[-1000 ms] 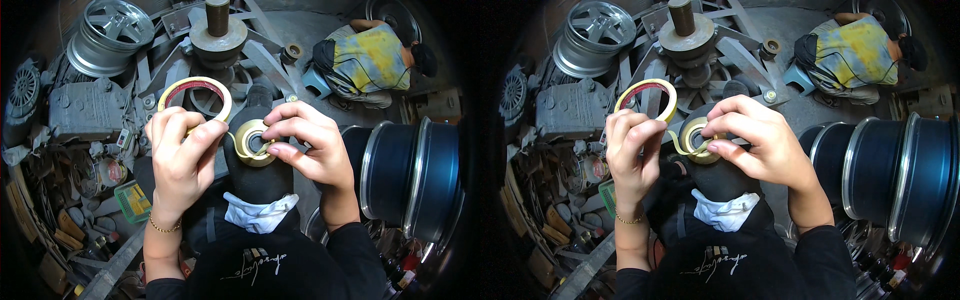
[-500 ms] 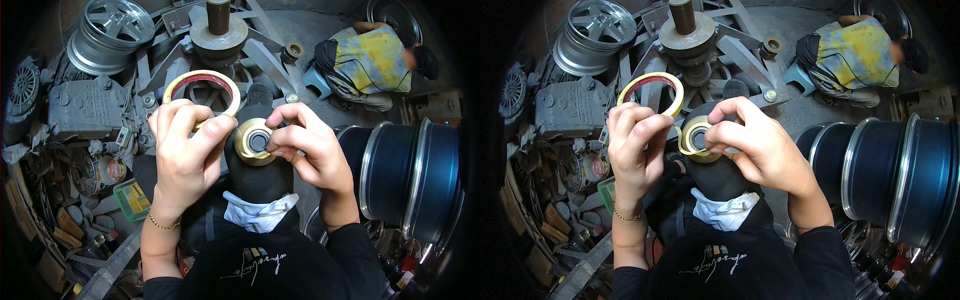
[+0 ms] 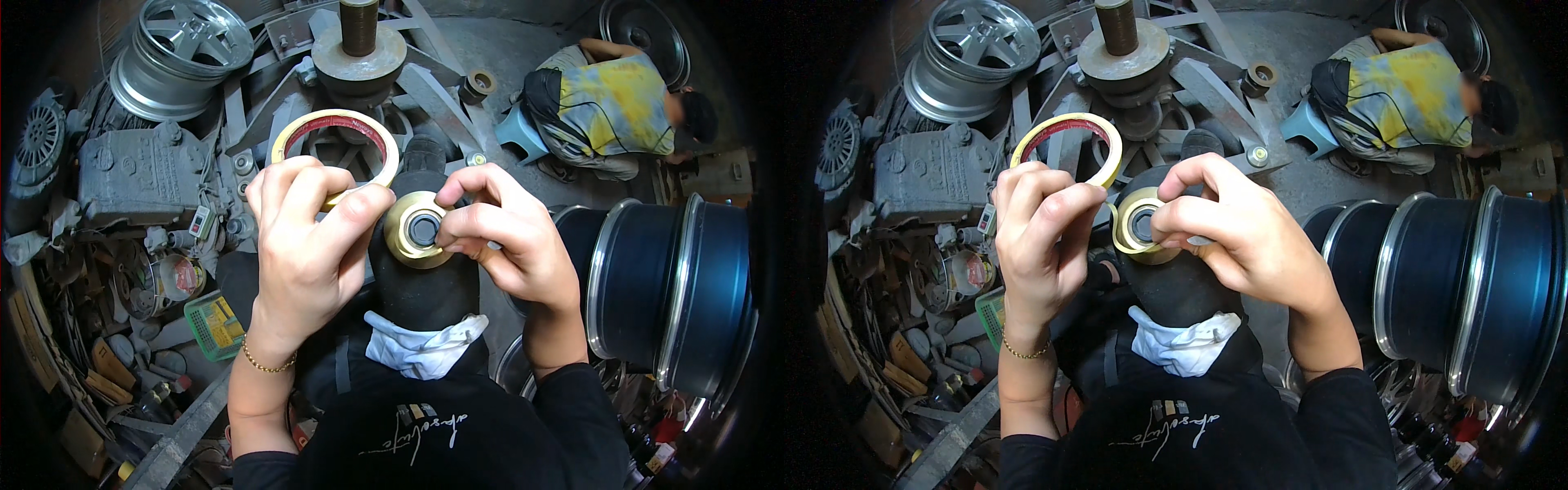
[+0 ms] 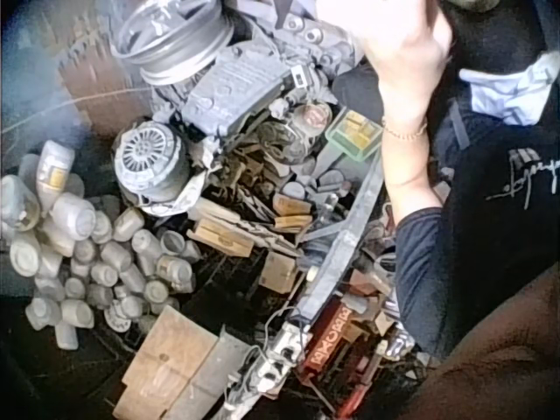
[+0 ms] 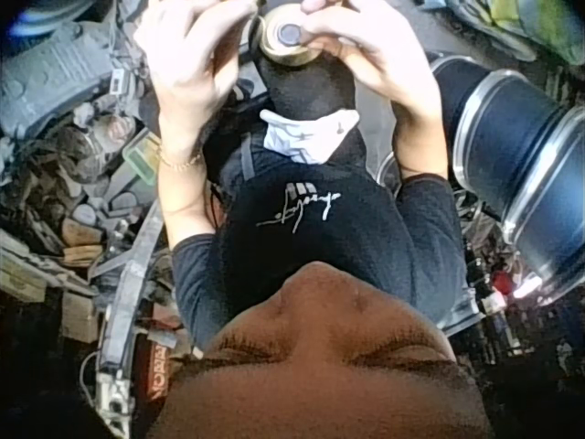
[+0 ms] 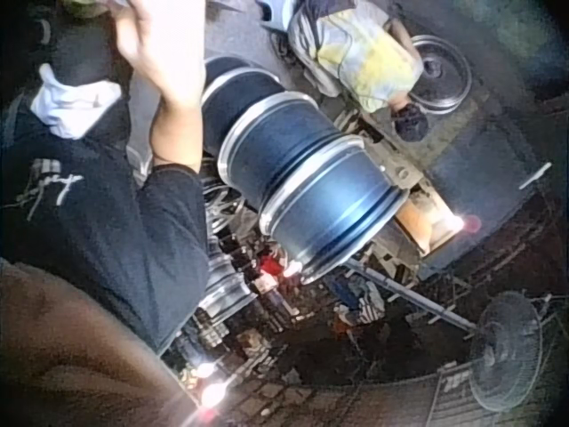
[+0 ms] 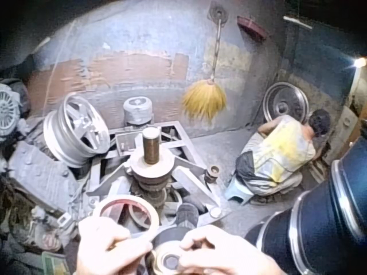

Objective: The person cleans a small gold-colored metal hub with a white cloth. They then apply a strip of yellow masking tape around the inner rim of the hub, using a metal tool to press the tape into place and trim the edges. The person works on a single hub throughout the clip.

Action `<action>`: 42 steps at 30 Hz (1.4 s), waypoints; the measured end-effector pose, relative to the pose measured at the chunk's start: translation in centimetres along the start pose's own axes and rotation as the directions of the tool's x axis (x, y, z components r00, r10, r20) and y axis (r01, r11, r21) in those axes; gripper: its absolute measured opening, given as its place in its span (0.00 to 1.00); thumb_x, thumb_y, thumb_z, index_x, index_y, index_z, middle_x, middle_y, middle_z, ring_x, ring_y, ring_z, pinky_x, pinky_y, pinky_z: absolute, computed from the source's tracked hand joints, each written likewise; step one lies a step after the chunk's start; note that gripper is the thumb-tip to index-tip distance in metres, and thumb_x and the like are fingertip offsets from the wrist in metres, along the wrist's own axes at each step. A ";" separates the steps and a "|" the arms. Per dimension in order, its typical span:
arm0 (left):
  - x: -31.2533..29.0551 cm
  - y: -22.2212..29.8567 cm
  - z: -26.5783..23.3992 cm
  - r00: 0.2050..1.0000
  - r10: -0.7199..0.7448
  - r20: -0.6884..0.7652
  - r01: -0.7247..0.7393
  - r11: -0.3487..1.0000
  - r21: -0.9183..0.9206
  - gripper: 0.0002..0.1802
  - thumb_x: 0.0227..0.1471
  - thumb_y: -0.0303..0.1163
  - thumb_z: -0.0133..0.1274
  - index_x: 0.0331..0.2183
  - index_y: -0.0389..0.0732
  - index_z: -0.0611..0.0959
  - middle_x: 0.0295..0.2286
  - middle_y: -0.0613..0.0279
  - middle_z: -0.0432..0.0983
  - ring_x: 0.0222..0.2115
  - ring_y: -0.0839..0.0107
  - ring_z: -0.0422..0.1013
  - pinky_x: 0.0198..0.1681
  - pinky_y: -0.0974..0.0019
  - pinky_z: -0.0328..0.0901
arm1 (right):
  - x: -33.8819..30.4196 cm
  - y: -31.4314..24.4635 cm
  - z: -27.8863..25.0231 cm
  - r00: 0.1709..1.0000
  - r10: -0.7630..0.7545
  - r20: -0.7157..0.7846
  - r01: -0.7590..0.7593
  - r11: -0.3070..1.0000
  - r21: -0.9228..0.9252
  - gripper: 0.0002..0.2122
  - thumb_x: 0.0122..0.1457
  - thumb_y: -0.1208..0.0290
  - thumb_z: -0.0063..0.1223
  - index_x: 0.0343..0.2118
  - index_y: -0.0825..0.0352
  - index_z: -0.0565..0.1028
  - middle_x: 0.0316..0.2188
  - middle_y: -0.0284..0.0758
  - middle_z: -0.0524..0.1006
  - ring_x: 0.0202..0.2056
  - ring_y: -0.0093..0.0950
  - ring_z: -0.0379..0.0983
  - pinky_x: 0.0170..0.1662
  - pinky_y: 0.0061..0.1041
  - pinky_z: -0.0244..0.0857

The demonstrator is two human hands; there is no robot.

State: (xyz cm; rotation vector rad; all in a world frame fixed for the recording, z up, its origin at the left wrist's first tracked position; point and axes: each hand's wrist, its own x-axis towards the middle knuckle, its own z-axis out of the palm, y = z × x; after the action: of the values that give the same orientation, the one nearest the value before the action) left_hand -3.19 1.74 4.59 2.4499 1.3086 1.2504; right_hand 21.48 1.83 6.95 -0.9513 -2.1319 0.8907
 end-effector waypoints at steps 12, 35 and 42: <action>1.4 0.2 -0.2 0.996 0.090 0.027 -0.091 0.996 0.019 0.15 0.43 0.21 0.66 0.37 0.45 0.85 0.30 0.64 0.74 0.36 0.58 0.70 0.44 0.57 0.61 | 0.4 0.4 -0.4 0.999 -0.018 0.033 0.018 1.000 -0.011 0.12 0.48 0.86 0.61 0.36 0.65 0.82 0.43 0.40 0.75 0.39 0.35 0.77 0.42 0.28 0.72; 1.8 0.0 0.3 0.994 0.104 0.035 -0.106 0.993 0.049 0.15 0.44 0.23 0.66 0.38 0.46 0.86 0.30 0.65 0.74 0.38 0.60 0.70 0.45 0.57 0.60 | 0.7 0.1 -0.6 0.998 -0.024 0.052 0.027 0.998 -0.060 0.15 0.47 0.84 0.61 0.39 0.61 0.81 0.41 0.38 0.75 0.40 0.40 0.77 0.42 0.33 0.73; 2.0 -0.1 0.6 0.993 0.113 0.018 -0.114 0.993 0.039 0.14 0.44 0.24 0.66 0.37 0.45 0.86 0.30 0.65 0.73 0.37 0.60 0.71 0.46 0.56 0.60 | 0.8 0.0 -0.7 0.998 -0.029 0.063 0.034 0.997 -0.073 0.15 0.47 0.85 0.60 0.39 0.62 0.81 0.41 0.38 0.75 0.40 0.40 0.77 0.42 0.33 0.73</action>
State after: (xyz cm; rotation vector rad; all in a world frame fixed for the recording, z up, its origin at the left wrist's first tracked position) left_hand -2.29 3.42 5.36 2.5898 1.2182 1.2387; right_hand 21.58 2.63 7.59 -0.9351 -2.2398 0.8412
